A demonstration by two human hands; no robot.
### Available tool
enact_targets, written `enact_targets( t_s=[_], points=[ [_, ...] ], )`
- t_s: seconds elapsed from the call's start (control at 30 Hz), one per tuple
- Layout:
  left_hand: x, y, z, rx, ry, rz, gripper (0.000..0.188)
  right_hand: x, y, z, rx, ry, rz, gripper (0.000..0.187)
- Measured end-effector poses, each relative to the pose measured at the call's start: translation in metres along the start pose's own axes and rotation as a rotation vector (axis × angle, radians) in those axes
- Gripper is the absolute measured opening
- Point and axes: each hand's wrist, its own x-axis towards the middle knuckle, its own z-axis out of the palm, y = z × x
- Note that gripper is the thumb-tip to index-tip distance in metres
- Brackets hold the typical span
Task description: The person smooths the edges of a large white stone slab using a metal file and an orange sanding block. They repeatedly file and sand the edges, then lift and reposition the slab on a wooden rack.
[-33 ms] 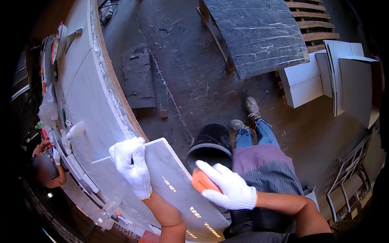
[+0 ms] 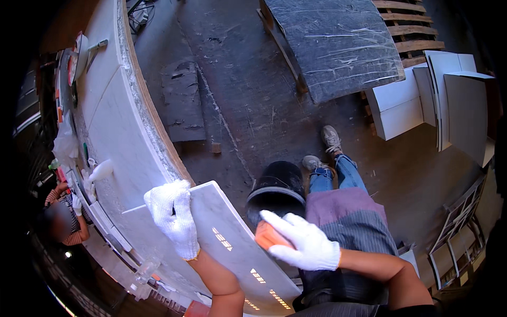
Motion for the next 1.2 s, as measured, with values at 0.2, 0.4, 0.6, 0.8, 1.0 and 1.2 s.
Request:
enact_targets(
  t_s=[0.2,0.4,0.6,0.8,1.0,1.2],
  points=[
    [0.001,0.002,0.001,0.034,-0.003,-0.015,0.006,0.016,0.019,-0.003,0.090,0.221,-0.038,0.075],
    [0.001,0.004,0.002,0.067,0.011,-0.034,0.006,0.004,-0.006,0.027,0.187,0.172,-0.189,0.081],
    [0.000,0.001,0.003,-0.001,0.039,-0.027,0.003,0.069,-0.040,0.020,0.112,0.331,-0.310,0.078],
    [0.006,-0.001,0.004,-0.045,0.094,0.042,0.007,0.035,-0.015,0.042,0.064,0.363,-0.278,0.078],
    [0.007,-0.005,0.001,-0.068,0.107,0.071,0.004,0.068,-0.045,0.028,-0.157,0.433,-0.253,0.075],
    [0.008,-0.011,-0.003,-0.073,0.142,0.086,0.003,0.007,-0.025,0.053,-0.259,0.399,-0.265,0.082]
  ],
)
